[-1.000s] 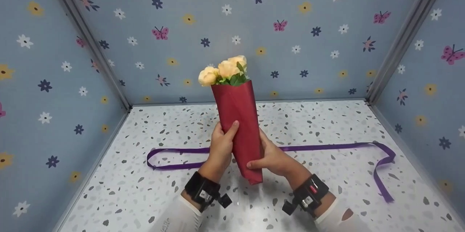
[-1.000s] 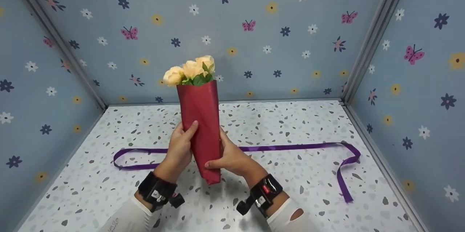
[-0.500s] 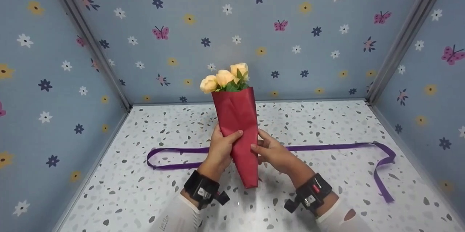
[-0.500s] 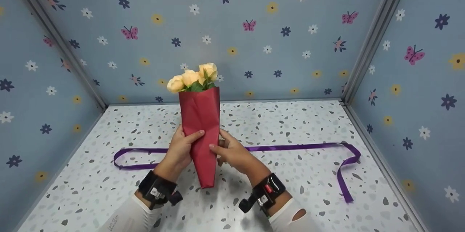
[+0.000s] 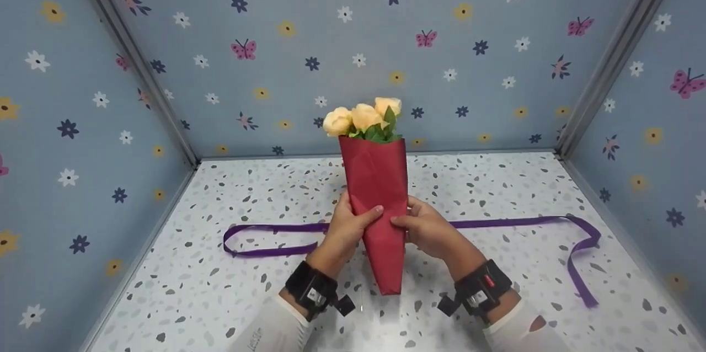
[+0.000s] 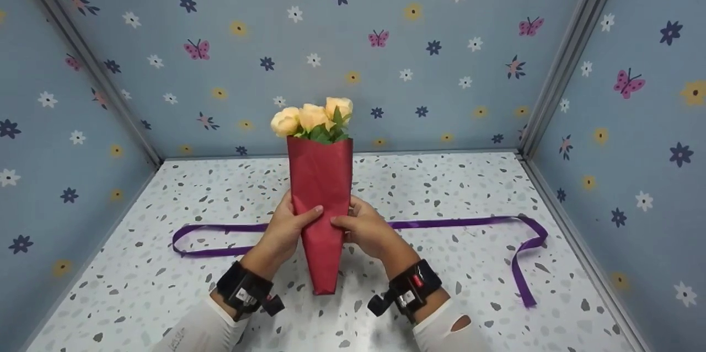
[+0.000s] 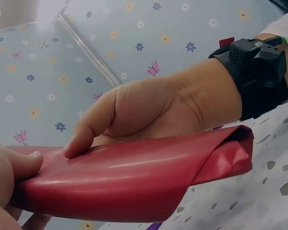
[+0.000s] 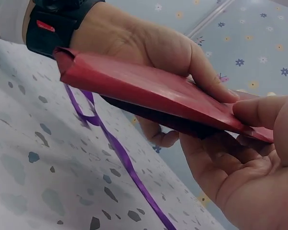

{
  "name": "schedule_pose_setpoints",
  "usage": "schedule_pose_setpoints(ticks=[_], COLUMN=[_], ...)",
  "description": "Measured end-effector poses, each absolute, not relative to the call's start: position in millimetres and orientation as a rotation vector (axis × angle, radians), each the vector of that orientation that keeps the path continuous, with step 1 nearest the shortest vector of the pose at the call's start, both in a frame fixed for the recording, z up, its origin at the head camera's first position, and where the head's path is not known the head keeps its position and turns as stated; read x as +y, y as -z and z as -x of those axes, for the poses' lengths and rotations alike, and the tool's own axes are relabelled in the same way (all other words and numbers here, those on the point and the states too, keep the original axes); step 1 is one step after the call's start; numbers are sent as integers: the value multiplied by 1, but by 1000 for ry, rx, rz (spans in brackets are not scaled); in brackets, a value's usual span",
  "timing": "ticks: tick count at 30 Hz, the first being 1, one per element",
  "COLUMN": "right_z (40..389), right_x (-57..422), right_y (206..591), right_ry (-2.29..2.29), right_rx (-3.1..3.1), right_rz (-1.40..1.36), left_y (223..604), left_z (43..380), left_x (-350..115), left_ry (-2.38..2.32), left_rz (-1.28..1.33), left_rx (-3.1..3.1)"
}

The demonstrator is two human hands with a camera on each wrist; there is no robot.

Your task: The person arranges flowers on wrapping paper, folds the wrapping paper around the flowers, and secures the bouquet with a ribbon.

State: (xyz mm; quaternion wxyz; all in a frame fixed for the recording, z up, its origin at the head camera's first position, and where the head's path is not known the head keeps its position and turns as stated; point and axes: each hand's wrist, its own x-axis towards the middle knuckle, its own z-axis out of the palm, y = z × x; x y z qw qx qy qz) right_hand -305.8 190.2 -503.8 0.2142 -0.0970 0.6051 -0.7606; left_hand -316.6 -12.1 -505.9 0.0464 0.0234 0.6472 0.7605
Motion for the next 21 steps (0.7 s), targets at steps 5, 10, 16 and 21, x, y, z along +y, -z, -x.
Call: schedule_pose_setpoints(ticks=[5,10,16,21], right_z=[309,313,322,328], right_x=[195,198,209,216], right_y=[505,510,523,535], right_ry=[2104,2081,2048,2063], right_rx=[1713,1749,1840,1834], right_rz=[250,185,84,-4], left_y=[508,511,517,525], left_z=[316,318,325,328], left_x=[-11,-13,-21,-28], left_ry=[-2265,-2180,-1997,-1537], left_rz=[-146,-201,-166,-284], left_rx=[1944,1953,2074,2637])
